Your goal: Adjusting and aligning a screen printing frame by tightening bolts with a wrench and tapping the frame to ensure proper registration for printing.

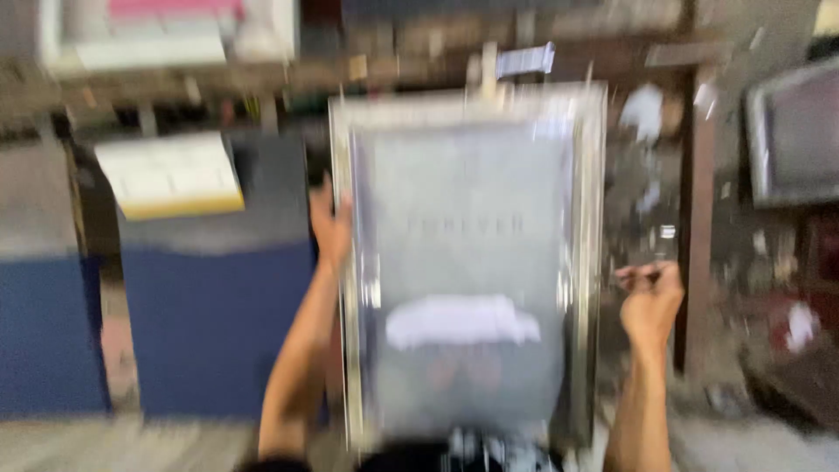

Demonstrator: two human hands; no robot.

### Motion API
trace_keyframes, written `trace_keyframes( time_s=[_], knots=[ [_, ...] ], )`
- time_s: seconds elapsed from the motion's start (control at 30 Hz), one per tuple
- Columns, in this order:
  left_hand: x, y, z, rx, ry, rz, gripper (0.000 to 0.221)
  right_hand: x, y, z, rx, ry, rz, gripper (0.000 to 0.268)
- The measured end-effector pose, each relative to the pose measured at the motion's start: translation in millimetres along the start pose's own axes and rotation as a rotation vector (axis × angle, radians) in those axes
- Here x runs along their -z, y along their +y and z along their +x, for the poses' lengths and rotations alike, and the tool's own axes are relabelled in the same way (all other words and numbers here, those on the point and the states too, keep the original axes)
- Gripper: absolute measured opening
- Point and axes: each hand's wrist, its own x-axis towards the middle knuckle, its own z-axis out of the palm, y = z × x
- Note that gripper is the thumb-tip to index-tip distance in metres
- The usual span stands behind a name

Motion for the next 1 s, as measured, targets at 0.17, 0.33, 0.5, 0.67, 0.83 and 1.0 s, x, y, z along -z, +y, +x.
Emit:
trace_keyframes(
  time_s=[0.17, 0.33, 0.5, 0.67, 0.83, 1.0],
  knots=[
    [47.2, 12.6, -92.3, -0.114, -0.038, 0.066, 0.046, 25.6, 140.2, -132.1, -0.538, 0.13, 0.054, 0.065],
    [82.8, -61.2, -220.8, 0.145, -0.105, 0.186, 0.042, 6.0, 158.7, -201.5, -0.555, -0.075, 0.005, 0.058],
    [68.9, -66.5, -215.8, 0.12, 0.0, 0.177, 0.038, -17.9, 159.1, -174.2, -0.167, 0.067, -0.033, 0.035],
    [99.2, -25.2, -221.6, 0.213, -0.013, 0.199, 0.037, 5.8, 144.0, -181.0, -0.012, 0.197, -0.03, 0.035],
    [78.1, -46.8, -207.2, 0.252, 0.005, 0.124, 0.035, -29.0, 172.9, -163.5, -0.001, 0.227, -0.022, 0.032],
    [67.9, -86.9, -190.8, 0.274, -0.066, 0.116, 0.04, -37.2, 200.3, -152.7, -0.07, 0.205, 0.02, 0.033]
  ],
)
